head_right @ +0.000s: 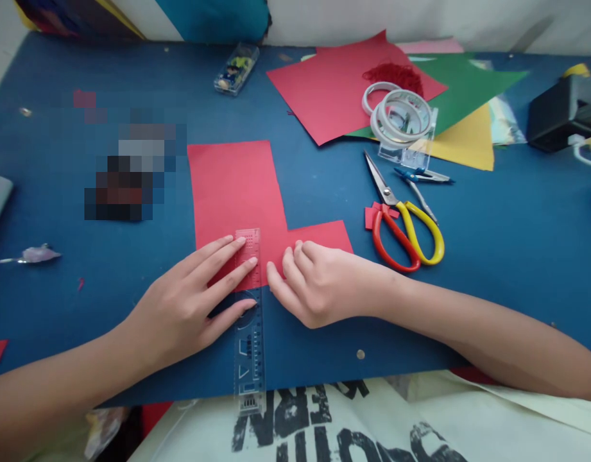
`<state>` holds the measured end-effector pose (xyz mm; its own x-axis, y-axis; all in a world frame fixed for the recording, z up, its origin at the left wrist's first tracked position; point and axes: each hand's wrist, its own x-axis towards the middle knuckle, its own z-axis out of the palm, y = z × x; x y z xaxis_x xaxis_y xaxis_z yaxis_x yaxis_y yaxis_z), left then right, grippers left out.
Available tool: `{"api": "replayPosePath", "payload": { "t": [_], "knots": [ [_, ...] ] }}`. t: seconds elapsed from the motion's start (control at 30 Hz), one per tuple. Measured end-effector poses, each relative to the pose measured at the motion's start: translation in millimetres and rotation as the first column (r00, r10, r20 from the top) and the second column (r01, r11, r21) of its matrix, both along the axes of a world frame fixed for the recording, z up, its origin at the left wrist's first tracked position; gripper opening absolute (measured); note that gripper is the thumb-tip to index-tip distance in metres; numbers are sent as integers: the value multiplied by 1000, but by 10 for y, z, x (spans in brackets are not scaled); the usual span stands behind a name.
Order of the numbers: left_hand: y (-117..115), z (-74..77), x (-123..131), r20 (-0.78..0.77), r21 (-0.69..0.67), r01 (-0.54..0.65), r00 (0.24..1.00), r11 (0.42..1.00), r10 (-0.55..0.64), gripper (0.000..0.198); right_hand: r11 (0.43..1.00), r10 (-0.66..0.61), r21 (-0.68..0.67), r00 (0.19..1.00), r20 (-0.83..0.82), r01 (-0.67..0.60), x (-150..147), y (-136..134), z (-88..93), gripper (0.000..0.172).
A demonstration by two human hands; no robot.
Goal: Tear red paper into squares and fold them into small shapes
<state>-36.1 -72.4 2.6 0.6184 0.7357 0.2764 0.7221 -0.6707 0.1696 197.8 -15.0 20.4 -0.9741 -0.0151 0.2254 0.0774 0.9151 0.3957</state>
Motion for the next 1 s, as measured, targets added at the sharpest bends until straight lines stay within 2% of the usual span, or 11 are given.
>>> {"api": "replayPosePath", "payload": {
  "t": [0.2, 0.4, 0.83, 1.0],
  "knots": [
    [-8, 7, 41, -25, 57, -28, 999, 998, 29, 38, 1000, -26, -9, 1000, -14, 26, -26, -30, 16, 23],
    [-49, 30, 92, -78, 102, -32, 996, 994, 40, 36, 988, -152, -32, 987, 55, 154, -54, -152, 53, 27],
    [-39, 38, 82, -66, 102, -28, 997, 994, 35, 34, 999, -38, -22, 998, 53, 39, -40, -95, 35, 26],
    [-33, 39, 78, -60, 101, -12, 998, 995, 18, 35, 996, -83, -28, 992, 93, 86, -61, -176, 59, 30]
  ]
}}
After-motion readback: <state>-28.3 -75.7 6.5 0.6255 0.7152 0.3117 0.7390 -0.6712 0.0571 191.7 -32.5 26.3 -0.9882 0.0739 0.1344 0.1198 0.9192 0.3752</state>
